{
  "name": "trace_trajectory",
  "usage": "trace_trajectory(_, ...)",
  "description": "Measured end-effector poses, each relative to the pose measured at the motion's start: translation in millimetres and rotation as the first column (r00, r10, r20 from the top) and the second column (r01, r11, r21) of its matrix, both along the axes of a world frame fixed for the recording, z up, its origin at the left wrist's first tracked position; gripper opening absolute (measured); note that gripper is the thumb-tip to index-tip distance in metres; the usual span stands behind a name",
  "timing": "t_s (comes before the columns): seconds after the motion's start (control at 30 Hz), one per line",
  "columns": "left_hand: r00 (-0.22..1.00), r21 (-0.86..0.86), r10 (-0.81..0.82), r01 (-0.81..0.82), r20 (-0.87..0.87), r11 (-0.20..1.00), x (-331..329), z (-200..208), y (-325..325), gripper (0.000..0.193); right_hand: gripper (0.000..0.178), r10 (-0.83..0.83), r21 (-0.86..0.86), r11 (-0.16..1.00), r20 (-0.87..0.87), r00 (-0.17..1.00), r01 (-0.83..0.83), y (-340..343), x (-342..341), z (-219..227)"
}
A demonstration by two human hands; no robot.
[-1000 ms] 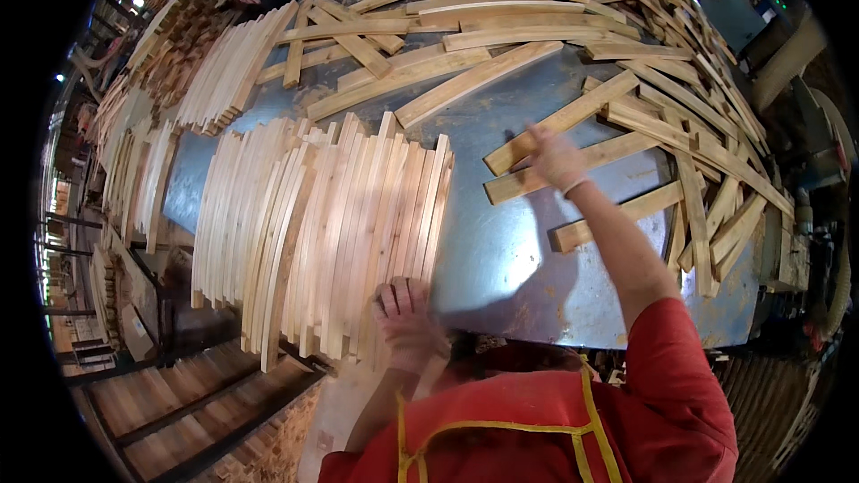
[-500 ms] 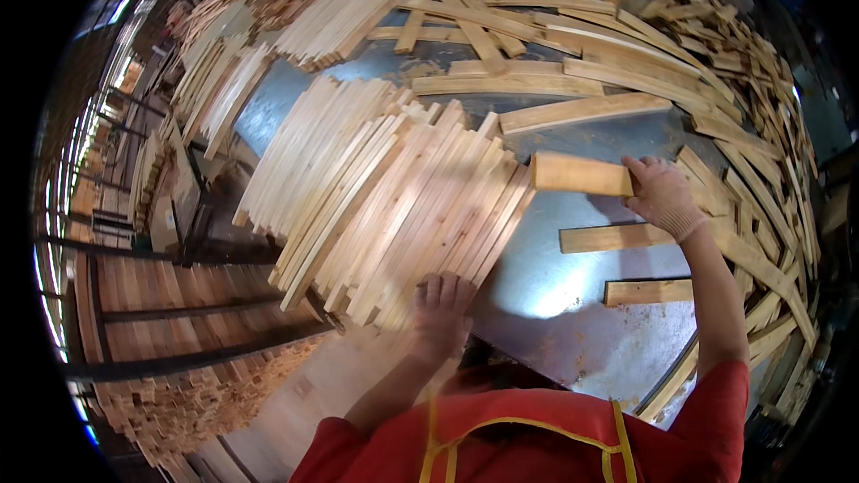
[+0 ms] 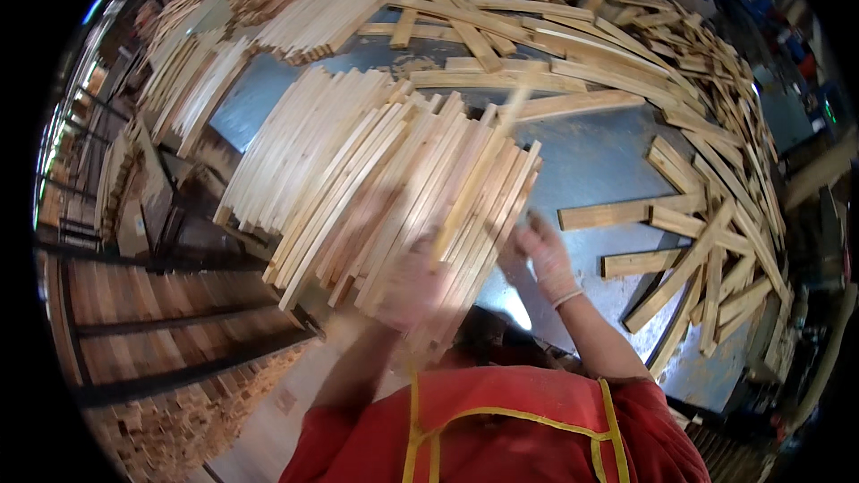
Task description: The person picks up individual wooden planks from a large pile on a metal table and stacks them neatly on the left side. The person handles the planks one by one, aligning them to form a growing stack.
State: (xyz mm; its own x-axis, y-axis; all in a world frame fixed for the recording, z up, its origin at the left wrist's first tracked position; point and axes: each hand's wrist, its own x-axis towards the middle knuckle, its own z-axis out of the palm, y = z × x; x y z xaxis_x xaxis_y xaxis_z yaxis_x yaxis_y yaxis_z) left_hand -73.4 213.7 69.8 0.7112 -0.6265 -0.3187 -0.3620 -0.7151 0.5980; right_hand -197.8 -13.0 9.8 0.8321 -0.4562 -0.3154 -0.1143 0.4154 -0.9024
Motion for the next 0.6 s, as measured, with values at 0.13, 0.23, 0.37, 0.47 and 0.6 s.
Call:
trace_trajectory(0.13,0.649,0.334,-0.302,0.078,0.698,0.939,83.1,-61.2,119.2,0.069,0.083,0.274,-0.272,0.853,-0.495,0.825,-0.446,37.2,-55.5,-94.5)
trace_trajectory(0.23,0.688,0.421,-0.267,-0.061,0.675,0.905,115.9,-64.0,163.6,0.072,0.082,0.179,-0.432,0.699,-0.666,0.724,-0.57,49.8,-25.1,-51.2)
trace_trajectory(0.37,0.651,0.467,-0.253,-0.176,0.716,0.867,124.1,-82.7,171.2,0.082,0.057,0.05,-0.401,0.881,-0.447,0.893,-0.251,41.6,-12.8,-80.8)
trace_trajectory(0.47,0.64,0.308,-0.166,-0.117,0.75,0.944,91.7,-82.8,134.7,0.09,0.034,0.118,0.125,0.99,-0.47,0.875,-0.066,25.7,-11.0,-61.8)
trace_trajectory(0.6,0.918,-0.023,-0.184,0.204,0.35,0.979,-0.1,-28.9,52.1,0.1,0.032,-0.022,0.051,0.998,-0.404,0.914,0.046,17.7,-23.8,-16.6)
